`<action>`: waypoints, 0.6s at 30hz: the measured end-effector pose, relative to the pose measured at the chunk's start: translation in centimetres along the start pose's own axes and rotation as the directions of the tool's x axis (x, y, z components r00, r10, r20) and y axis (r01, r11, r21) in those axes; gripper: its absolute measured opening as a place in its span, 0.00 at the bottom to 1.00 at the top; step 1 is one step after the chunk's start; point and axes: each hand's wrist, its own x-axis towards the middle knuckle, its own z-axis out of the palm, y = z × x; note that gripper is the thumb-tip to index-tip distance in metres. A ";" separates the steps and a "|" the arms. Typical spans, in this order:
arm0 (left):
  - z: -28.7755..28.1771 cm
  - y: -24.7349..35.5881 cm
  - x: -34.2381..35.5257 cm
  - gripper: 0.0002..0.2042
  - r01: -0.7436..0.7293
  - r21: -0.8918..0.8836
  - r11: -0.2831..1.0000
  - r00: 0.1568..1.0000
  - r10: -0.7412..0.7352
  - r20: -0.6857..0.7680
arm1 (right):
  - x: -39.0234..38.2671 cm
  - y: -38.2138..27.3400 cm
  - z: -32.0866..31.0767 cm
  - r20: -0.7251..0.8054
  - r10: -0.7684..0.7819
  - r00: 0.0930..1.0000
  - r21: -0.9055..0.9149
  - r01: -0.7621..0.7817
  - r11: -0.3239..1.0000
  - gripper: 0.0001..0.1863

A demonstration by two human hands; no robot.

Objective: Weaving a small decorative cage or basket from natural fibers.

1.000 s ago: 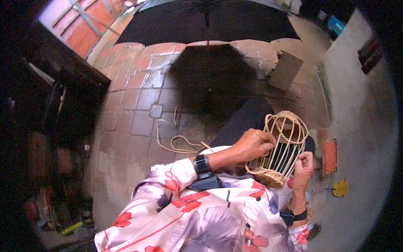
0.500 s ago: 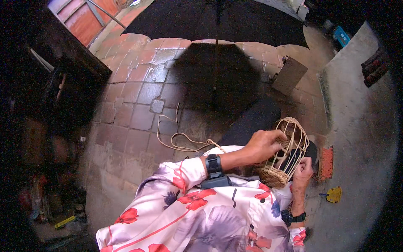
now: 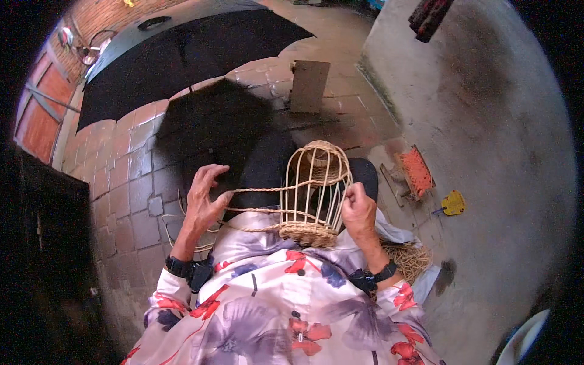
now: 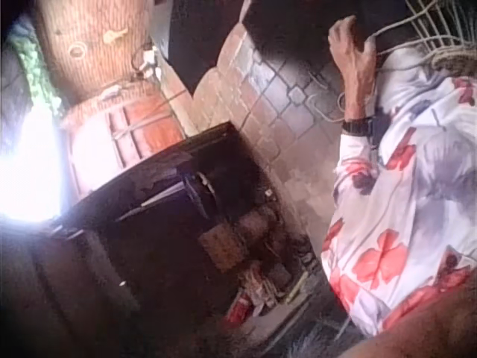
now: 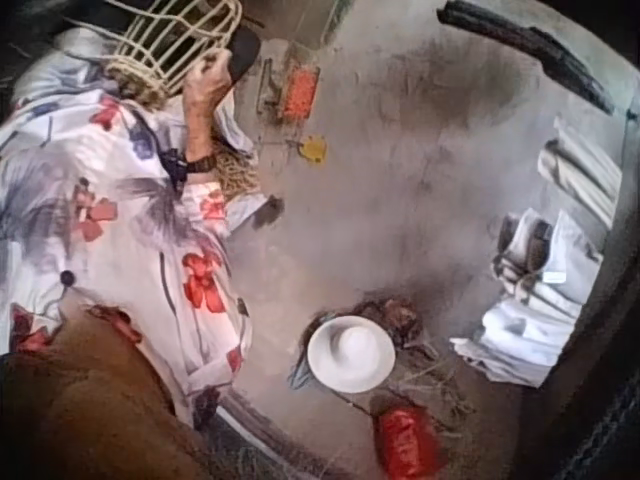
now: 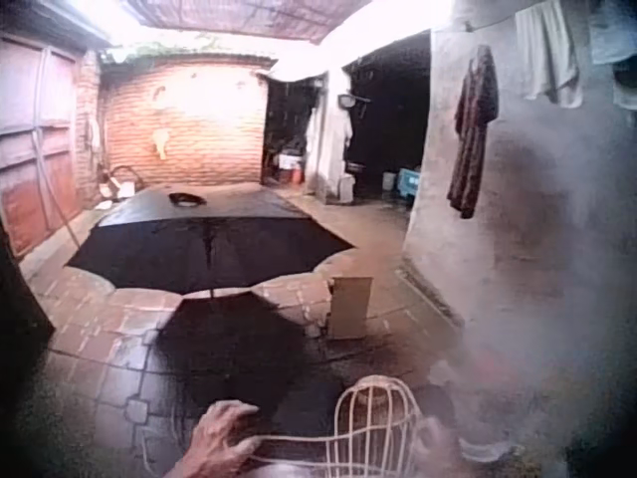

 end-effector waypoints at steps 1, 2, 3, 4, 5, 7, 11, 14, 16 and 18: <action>0.3 1.0 0.7 0.20 -0.013 -0.002 1.000 1.000 0.013 0.007 | 0.0 -0.5 -0.1 0.011 0.012 1.000 0.013 -0.012 1.000 0.07; 0.9 2.3 1.4 0.19 -0.056 -0.100 0.993 0.994 0.065 0.090 | -0.1 -0.5 -0.2 0.018 0.023 1.000 0.020 -0.023 1.000 0.07; 2.2 3.4 1.8 0.17 -0.089 -0.201 0.976 0.978 0.124 0.167 | -0.4 -0.4 0.1 -0.002 0.021 1.000 0.031 -0.021 0.999 0.06; 3.3 4.6 2.2 0.14 -0.117 -0.158 0.980 0.963 0.151 0.225 | -0.5 -0.2 0.2 -0.001 0.014 1.000 0.038 -0.014 0.999 0.06; 4.5 5.4 2.3 0.11 -0.130 -0.115 0.985 0.942 0.159 0.295 | -0.6 -0.1 0.3 0.000 0.006 1.000 0.047 -0.006 0.999 0.06; 5.7 6.4 2.7 0.09 -0.127 -0.147 0.981 0.879 0.180 0.441 | -0.5 -0.4 0.2 -0.005 0.019 1.000 0.060 -0.019 0.998 0.06; 4.3 5.6 2.7 0.05 -0.188 -0.295 0.937 0.839 0.309 0.448 | -0.7 0.0 -0.1 -0.041 0.035 0.999 0.106 -0.031 0.994 0.06; 0.1 2.2 1.0 0.06 0.091 -0.213 0.973 0.895 0.014 0.446 | -0.6 0.6 -0.2 -0.042 0.020 0.999 0.089 -0.016 0.996 0.07; -3.9 -5.4 -1.0 0.06 0.331 -0.018 0.943 0.875 -0.300 0.381 | -0.5 0.4 -0.6 -0.052 0.028 0.998 0.103 -0.022 0.994 0.07; -7.2 -7.2 -1.1 0.06 0.337 0.209 0.918 0.848 -0.392 0.357 | -0.6 0.2 -0.5 -0.020 0.010 1.000 0.133 -0.007 0.991 0.08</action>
